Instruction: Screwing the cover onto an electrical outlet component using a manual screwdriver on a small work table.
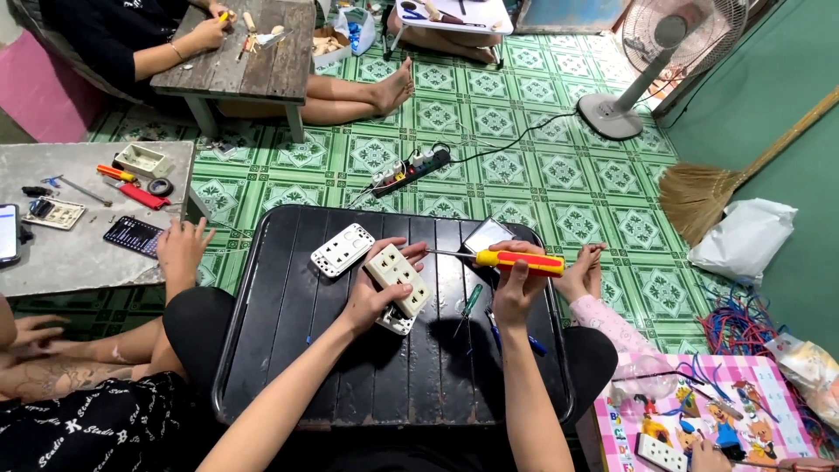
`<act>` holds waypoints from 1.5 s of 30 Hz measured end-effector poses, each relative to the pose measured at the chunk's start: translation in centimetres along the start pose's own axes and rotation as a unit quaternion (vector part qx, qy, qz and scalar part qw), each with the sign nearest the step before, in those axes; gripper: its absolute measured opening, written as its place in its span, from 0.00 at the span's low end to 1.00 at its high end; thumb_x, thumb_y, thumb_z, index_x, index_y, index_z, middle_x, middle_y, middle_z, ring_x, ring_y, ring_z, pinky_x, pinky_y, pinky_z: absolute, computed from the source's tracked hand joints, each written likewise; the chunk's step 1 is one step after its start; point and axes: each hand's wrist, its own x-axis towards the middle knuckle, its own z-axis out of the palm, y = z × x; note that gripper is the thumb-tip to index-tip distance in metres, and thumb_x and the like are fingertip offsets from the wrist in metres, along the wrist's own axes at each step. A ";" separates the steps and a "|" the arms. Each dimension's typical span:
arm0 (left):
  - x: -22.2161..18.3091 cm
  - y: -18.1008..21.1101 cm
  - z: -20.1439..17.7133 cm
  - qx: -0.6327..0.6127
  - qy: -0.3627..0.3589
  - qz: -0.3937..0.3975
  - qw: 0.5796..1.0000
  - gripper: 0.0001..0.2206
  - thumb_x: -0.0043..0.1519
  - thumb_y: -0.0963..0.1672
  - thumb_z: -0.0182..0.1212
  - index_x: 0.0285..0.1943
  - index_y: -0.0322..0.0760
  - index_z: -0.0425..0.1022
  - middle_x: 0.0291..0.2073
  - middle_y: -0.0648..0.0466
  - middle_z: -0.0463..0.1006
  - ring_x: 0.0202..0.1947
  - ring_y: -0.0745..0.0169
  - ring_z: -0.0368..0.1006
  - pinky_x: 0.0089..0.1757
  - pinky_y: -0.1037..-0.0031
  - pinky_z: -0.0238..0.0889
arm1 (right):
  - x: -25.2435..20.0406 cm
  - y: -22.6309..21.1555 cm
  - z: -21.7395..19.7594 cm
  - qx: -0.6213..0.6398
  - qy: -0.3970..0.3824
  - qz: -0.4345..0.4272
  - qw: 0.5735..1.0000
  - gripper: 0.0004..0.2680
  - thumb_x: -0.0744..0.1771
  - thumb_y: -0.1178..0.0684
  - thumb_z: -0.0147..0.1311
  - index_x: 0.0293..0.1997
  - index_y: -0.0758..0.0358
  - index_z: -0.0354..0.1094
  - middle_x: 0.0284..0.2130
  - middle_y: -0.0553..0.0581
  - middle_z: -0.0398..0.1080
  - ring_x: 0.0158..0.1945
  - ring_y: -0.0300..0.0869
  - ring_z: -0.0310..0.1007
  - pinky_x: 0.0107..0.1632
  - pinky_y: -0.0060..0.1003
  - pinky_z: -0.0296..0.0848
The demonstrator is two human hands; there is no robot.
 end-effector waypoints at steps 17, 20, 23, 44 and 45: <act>-0.1 0.0 0.4 0.049 0.000 0.013 0.999 0.39 0.49 0.38 0.74 0.70 0.28 0.56 0.66 0.31 0.67 0.67 0.33 0.60 0.61 0.47 0.59 | 0.0 0.9 -1.1 -0.005 -0.058 -0.045 0.997 0.13 0.73 0.39 0.39 0.47 0.58 0.59 0.39 0.59 0.70 0.46 0.43 0.72 0.54 0.35 0.71; -0.1 0.1 0.3 0.052 -0.001 0.012 0.999 0.39 0.49 0.38 0.74 0.70 0.28 0.56 0.65 0.31 0.68 0.67 0.34 0.61 0.61 0.48 0.59 | 0.0 1.3 -1.4 0.015 -0.069 -0.048 0.996 0.13 0.72 0.39 0.39 0.46 0.59 0.59 0.38 0.60 0.70 0.46 0.44 0.72 0.55 0.36 0.70; -0.1 0.2 0.3 0.058 -0.001 0.014 0.998 0.39 0.49 0.39 0.75 0.70 0.29 0.57 0.65 0.32 0.69 0.66 0.36 0.62 0.61 0.49 0.60 | -0.1 2.1 -1.9 0.039 -0.081 -0.038 0.995 0.13 0.71 0.40 0.40 0.47 0.60 0.59 0.39 0.62 0.70 0.47 0.46 0.72 0.56 0.37 0.69; -0.5 2.1 1.8 0.243 0.030 0.027 0.969 0.39 0.46 0.44 0.76 0.69 0.30 0.63 0.63 0.38 0.72 0.64 0.37 0.65 0.59 0.53 0.63 | -0.3 1.5 -1.2 0.032 -0.199 -0.109 0.973 0.10 0.68 0.48 0.50 0.48 0.63 0.63 0.42 0.63 0.71 0.45 0.48 0.75 0.47 0.35 0.74; -0.5 2.2 1.9 0.254 0.030 0.027 0.966 0.39 0.46 0.44 0.76 0.69 0.31 0.63 0.63 0.38 0.72 0.64 0.36 0.64 0.59 0.52 0.62 | -0.2 1.4 -1.0 0.041 -0.204 -0.116 0.971 0.10 0.67 0.48 0.51 0.47 0.63 0.64 0.42 0.63 0.71 0.44 0.48 0.75 0.47 0.36 0.74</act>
